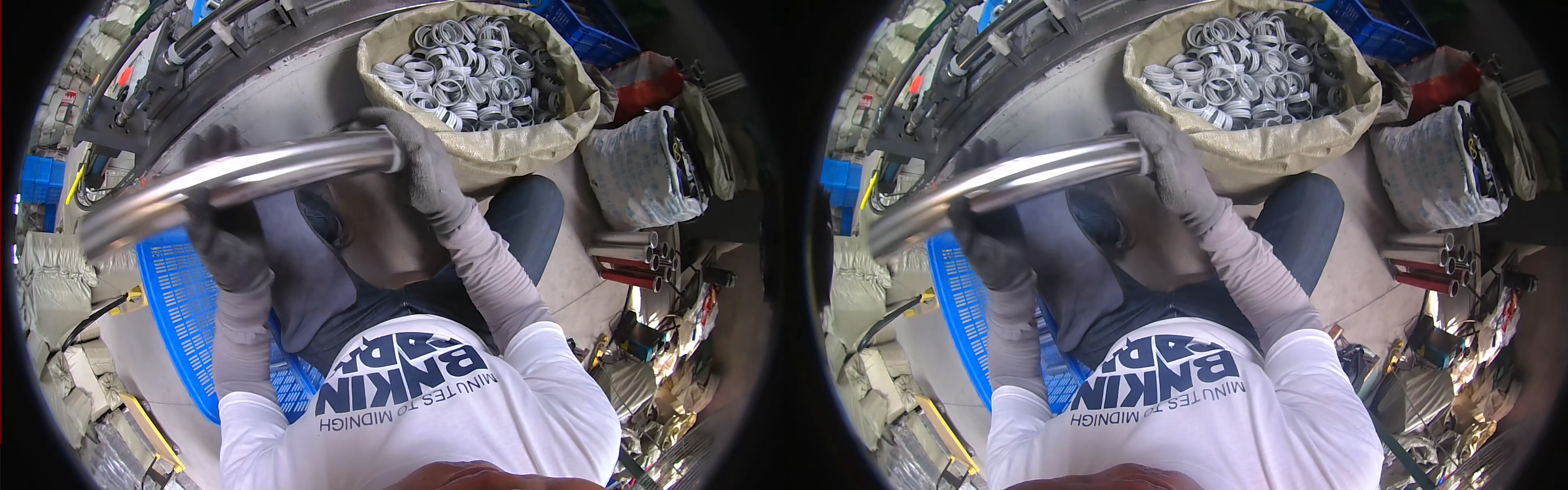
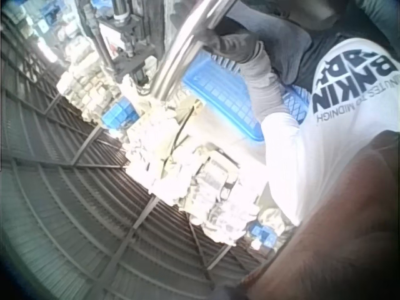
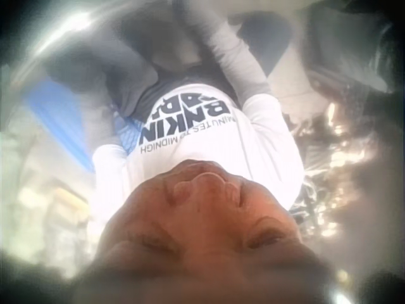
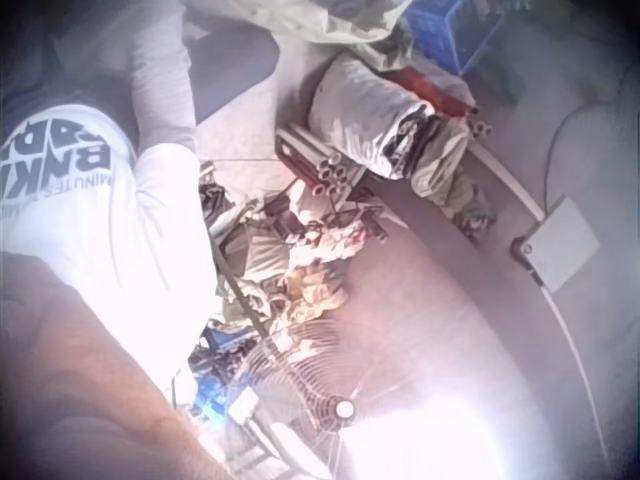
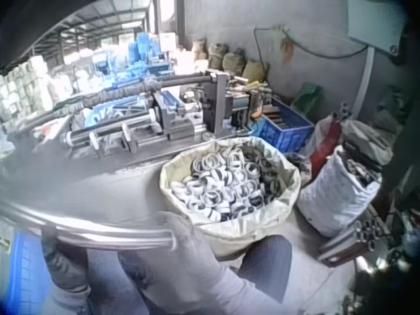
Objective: Assembling metal rings onto metal tubes and placing them into a collection basket.
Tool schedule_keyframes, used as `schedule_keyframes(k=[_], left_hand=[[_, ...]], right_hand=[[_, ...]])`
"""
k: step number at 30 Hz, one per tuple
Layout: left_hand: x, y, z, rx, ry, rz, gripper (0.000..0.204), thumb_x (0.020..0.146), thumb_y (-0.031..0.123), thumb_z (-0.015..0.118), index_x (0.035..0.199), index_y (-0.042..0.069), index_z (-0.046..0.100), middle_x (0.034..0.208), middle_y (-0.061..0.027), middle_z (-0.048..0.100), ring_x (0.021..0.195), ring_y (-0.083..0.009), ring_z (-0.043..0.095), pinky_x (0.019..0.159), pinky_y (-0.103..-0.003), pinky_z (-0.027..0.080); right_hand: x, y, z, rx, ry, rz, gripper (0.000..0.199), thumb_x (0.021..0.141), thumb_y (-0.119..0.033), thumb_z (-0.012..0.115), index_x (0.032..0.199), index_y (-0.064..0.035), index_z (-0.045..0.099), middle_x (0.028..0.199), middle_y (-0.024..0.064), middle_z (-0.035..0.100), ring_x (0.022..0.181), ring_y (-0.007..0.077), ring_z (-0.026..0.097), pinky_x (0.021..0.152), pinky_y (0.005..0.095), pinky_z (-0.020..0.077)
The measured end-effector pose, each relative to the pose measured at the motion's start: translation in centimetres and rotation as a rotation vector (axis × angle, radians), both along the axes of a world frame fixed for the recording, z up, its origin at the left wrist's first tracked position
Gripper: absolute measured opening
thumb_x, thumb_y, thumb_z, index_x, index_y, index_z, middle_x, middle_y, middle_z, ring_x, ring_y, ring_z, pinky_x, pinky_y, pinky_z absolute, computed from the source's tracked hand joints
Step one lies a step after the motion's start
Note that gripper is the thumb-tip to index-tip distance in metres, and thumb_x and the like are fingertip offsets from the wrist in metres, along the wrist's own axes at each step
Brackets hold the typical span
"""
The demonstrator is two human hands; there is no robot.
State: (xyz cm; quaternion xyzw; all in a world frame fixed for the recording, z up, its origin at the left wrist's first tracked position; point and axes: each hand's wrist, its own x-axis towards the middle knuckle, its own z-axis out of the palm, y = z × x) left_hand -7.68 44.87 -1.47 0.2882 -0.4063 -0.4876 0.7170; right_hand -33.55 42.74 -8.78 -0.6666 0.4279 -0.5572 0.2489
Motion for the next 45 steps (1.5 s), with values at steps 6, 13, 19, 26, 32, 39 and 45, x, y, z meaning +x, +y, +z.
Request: schedule_keyframes(k=[6,13,19,26,32,39,45], left_hand=[[4.1,-2.2,6.8,-0.159,-0.810,0.152,0.039,0.096,0.004,0.072,0.134,-0.001,0.062,0.126,-0.0221,0.069,0.108,-0.0320,0.072,0.091,-0.043,0.059],[-1.0,0.9,-0.7,-0.087,-1.842,-0.075,0.057,0.073,0.021,0.081,0.125,0.007,0.064,0.106,-0.0194,0.069,0.097,-0.0396,0.068,0.084,-0.050,0.054],[-1.6,1.1,-4.0,-0.066,-1.924,-0.071,0.052,0.075,0.028,0.079,0.121,0.008,0.064,0.102,-0.0147,0.069,0.096,-0.0353,0.069,0.084,-0.047,0.053],[-1.2,0.9,-4.1,-0.050,-1.884,-0.101,0.055,0.073,0.029,0.079,0.122,0.009,0.064,0.102,-0.0140,0.069,0.095,-0.0353,0.069,0.084,-0.048,0.053],[-0.9,0.8,-4.3,-0.133,-1.893,-0.017,0.047,0.073,0.030,0.078,0.113,0.009,0.064,0.094,-0.0109,0.068,0.087,-0.0305,0.070,0.078,-0.044,0.056],[-0.6,0.5,-4.2,-0.104,-1.786,-0.028,0.055,0.071,0.027,0.082,0.120,0.008,0.065,0.099,-0.0155,0.068,0.092,-0.0374,0.068,0.082,-0.048,0.054],[-0.8,0.8,-3.7,-0.101,-1.780,-0.054,0.055,0.071,0.027,0.083,0.120,0.008,0.066,0.100,-0.0149,0.069,0.091,-0.0373,0.068,0.081,-0.047,0.054]], right_hand=[[-8.2,-7.8,-3.3,0.162,0.541,-0.412,0.042,0.094,-0.028,0.072,0.129,-0.0039,0.072,0.132,0.0179,0.068,0.120,0.0376,0.066,0.107,0.0444,0.0485],[-8.0,-8.9,-5.0,0.502,0.628,-0.170,0.030,0.091,-0.027,0.076,0.110,-0.0034,0.077,0.126,0.0194,0.069,0.115,0.0371,0.068,0.100,0.0426,0.0520],[-9.1,-8.1,-5.6,0.415,0.538,-0.141,0.027,0.092,-0.024,0.076,0.106,-0.0020,0.077,0.119,0.0204,0.071,0.111,0.0367,0.069,0.097,0.0438,0.0524],[-9.0,-9.0,-5.7,0.306,0.494,-0.304,0.019,0.092,-0.016,0.073,0.104,-0.0013,0.077,0.092,0.0201,0.076,0.092,0.0353,0.074,0.087,0.0439,0.0557],[-10.8,-6.6,-1.3,0.512,-0.021,-0.140,0.023,0.089,-0.017,0.079,0.103,0.0009,0.075,0.091,0.0083,0.077,0.083,0.0139,0.069,0.078,0.0302,0.0551],[-8.0,-0.2,2.3,0.566,-0.357,0.304,0.066,0.091,-0.009,0.077,0.152,0.0017,0.053,0.135,0.0078,0.067,0.114,0.0149,0.066,0.101,0.0304,0.0533],[-6.9,0.8,3.1,0.649,-0.244,0.454,0.073,0.086,-0.008,0.076,0.154,0.0024,0.051,0.141,0.0107,0.065,0.124,0.0185,0.062,0.109,0.0328,0.0476]])
